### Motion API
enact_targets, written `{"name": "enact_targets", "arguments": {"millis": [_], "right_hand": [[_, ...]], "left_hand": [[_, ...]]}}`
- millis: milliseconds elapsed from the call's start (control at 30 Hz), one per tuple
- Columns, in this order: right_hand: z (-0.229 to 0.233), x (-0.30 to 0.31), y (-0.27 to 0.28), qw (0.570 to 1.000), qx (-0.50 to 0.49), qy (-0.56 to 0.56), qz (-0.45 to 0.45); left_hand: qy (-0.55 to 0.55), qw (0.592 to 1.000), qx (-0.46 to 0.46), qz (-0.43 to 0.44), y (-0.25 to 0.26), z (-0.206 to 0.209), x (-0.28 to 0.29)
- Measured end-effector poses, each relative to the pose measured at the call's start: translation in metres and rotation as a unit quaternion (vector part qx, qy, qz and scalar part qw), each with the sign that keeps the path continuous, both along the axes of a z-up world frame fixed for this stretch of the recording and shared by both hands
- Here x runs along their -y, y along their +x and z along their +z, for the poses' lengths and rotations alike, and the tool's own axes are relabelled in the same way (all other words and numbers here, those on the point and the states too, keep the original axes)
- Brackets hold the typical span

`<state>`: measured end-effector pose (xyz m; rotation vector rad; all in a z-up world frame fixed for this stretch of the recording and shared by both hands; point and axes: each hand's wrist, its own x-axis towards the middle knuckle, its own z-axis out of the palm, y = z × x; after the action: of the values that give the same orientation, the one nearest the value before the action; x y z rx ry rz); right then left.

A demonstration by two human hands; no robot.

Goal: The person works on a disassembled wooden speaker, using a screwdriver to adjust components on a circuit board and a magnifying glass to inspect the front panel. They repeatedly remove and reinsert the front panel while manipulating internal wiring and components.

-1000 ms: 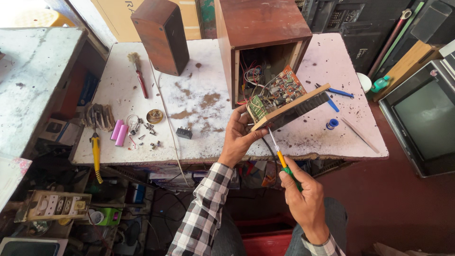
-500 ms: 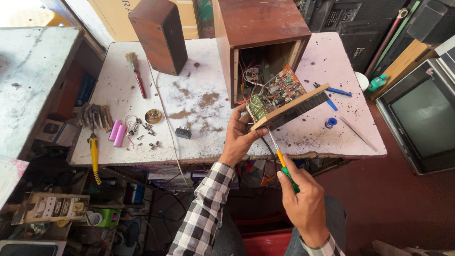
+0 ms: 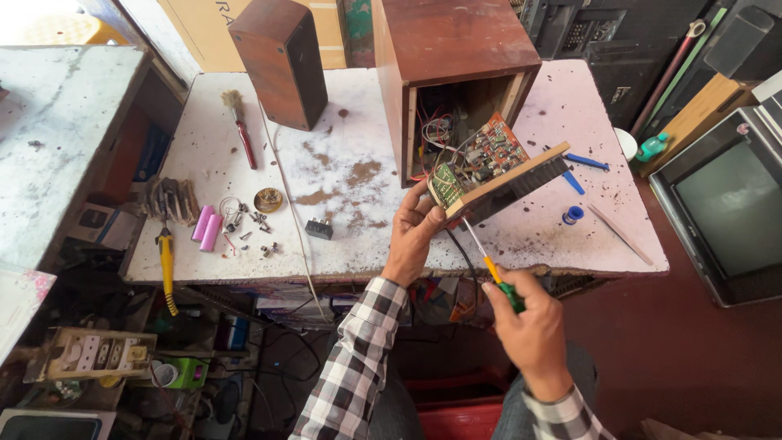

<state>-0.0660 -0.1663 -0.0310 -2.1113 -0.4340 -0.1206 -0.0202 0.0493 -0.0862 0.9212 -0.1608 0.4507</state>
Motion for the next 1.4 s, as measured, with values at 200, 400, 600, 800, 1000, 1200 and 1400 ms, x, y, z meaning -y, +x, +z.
{"name": "enact_targets", "arguments": {"millis": [200, 400, 600, 800, 1000, 1200, 1400], "right_hand": [[0.014, -0.006, -0.011, 0.989, 0.138, 0.048, 0.012], [0.005, 0.019, 0.004, 0.752, -0.429, 0.497, 0.058], [-0.006, 0.009, 0.003, 0.917, -0.276, 0.282, 0.056], [0.011, 0.002, -0.008, 0.963, 0.270, -0.004, -0.009], [-0.004, 0.018, 0.017, 0.784, -0.412, 0.463, 0.035], [-0.029, 0.008, 0.002, 0.994, 0.038, 0.104, -0.026], [-0.013, 0.005, 0.033, 0.984, -0.160, 0.078, -0.023]], "left_hand": [[-0.013, 0.999, -0.006, 0.047, -0.001, 0.002, 0.007], [-0.055, 0.998, 0.002, 0.024, 0.001, -0.001, 0.006], [-0.045, 0.999, -0.007, 0.025, 0.004, -0.004, 0.002], [-0.090, 0.996, -0.012, 0.023, 0.006, -0.001, 0.006], [-0.060, 0.997, -0.003, 0.044, 0.006, -0.003, 0.003], [-0.083, 0.996, -0.016, 0.033, 0.009, -0.013, 0.001], [-0.127, 0.987, -0.035, 0.092, 0.024, -0.018, 0.012]]}}
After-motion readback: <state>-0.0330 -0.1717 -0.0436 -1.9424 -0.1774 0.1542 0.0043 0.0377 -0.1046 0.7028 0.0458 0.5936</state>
